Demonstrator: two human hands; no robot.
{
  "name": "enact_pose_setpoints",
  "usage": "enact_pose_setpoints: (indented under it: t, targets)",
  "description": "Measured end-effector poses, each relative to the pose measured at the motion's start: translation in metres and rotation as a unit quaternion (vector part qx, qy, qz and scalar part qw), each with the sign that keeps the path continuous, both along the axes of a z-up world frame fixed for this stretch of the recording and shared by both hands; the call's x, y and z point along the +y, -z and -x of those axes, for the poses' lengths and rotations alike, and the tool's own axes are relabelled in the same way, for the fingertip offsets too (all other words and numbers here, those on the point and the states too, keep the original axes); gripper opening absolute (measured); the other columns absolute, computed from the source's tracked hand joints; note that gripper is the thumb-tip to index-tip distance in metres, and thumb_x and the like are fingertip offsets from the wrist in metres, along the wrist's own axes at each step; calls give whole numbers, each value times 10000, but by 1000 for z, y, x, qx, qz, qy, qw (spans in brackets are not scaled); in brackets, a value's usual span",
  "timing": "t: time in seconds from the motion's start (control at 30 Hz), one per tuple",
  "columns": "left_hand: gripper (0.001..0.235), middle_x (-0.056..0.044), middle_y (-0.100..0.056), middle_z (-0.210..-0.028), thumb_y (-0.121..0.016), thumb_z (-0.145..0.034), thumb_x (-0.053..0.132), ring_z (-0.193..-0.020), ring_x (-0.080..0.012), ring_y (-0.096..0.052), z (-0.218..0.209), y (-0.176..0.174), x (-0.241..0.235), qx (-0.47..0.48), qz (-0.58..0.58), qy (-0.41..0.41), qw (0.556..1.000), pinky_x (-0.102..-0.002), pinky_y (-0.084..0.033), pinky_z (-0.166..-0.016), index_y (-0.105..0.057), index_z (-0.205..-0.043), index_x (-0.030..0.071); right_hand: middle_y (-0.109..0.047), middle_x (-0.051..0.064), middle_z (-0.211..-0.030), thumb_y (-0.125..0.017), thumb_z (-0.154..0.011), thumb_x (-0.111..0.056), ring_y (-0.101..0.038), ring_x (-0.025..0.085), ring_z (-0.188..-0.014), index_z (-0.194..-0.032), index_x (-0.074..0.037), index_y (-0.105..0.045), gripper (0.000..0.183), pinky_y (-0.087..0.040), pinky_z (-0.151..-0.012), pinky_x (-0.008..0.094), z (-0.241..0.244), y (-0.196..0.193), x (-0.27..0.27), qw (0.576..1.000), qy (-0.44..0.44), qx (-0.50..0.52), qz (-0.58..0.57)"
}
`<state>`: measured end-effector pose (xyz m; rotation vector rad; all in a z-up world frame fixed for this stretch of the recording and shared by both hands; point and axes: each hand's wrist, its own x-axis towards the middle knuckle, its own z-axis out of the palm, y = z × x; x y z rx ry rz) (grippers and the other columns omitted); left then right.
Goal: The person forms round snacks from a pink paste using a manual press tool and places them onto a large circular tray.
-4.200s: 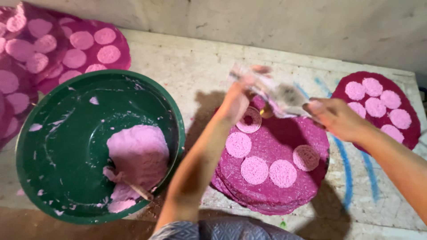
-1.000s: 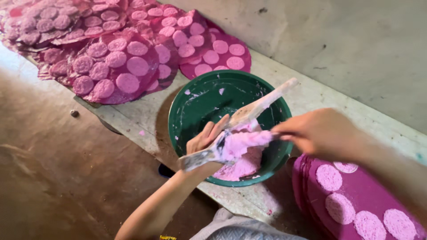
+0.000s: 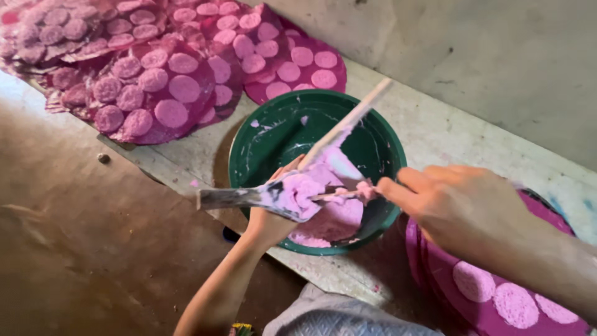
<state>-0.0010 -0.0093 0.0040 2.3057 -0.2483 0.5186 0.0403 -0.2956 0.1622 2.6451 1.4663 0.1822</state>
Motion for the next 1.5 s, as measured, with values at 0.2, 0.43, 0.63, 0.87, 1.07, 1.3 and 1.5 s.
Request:
enact_pose_setpoints:
  t: [0.2,0.43,0.63,0.87,1.07,1.3,1.5]
  targets:
    - [434,-139,-654,-1372,-767,-815,221,-1205,-307,-622,-7,2,-18,-19,4,2,1000,-423,-490,-1009,-671,-1220,100,-660,74,-866,-610,-869,-160,-669,229,-673,-1085,-49,-669,250,-538,-530,353,15,1,71,987,-64,-59,134]
    - [261,-148,-634,-1379,-805,-761,227,-1180,-364,-610,-5,0,5,-78,-7,-175,981,-467,-507,-977,-706,-989,148,-734,141,-1002,-617,-858,-47,-731,291,-868,-1291,-80,-655,435,-564,-704,379,3,23,27,955,86,212,-188]
    - [417,-227,-516,-1538,-749,-834,183,-1091,-384,-607,-17,-1,-1,-30,-93,-209,973,-459,-513,-813,-666,-1208,17,-726,247,-1083,-570,-938,4,-742,184,-922,-1406,-16,-556,469,-565,-802,311,15,134,63,853,125,374,-341]
    - [616,-279,-423,-1570,-783,-762,220,-1070,-411,-543,-18,-5,5,-83,-50,-201,975,-504,-511,-901,-624,-1303,-28,-720,128,-929,-560,-985,-35,-571,186,-760,-1439,-56,-601,455,-494,-681,336,-3,145,22,775,201,494,-340]
    - [592,-299,-413,-1551,-766,-818,226,-1094,-387,-524,-36,4,-9,-65,-121,-213,967,-473,-523,-881,-575,-1334,7,-737,146,-1114,-553,-954,16,-625,173,-937,-1400,22,-564,446,-527,-807,334,-3,179,42,804,147,406,-410]
    - [626,-162,-674,-1143,-798,-787,249,-995,-306,-646,-46,24,35,-71,46,-254,964,-434,-538,-818,-597,-1324,-2,-770,132,-1055,-555,-948,-12,-704,157,-909,-1427,-62,-570,481,-556,-831,291,6,176,14,836,169,446,-272]
    - [274,-82,-667,-975,-656,-795,39,-846,-175,-658,-21,30,-5,62,534,18,843,-285,-562,-695,-665,-1069,38,-529,179,-1560,-527,-1005,-101,-530,234,-1327,-1658,-115,-301,691,-404,-1089,371,-21,126,18,814,22,424,-396]
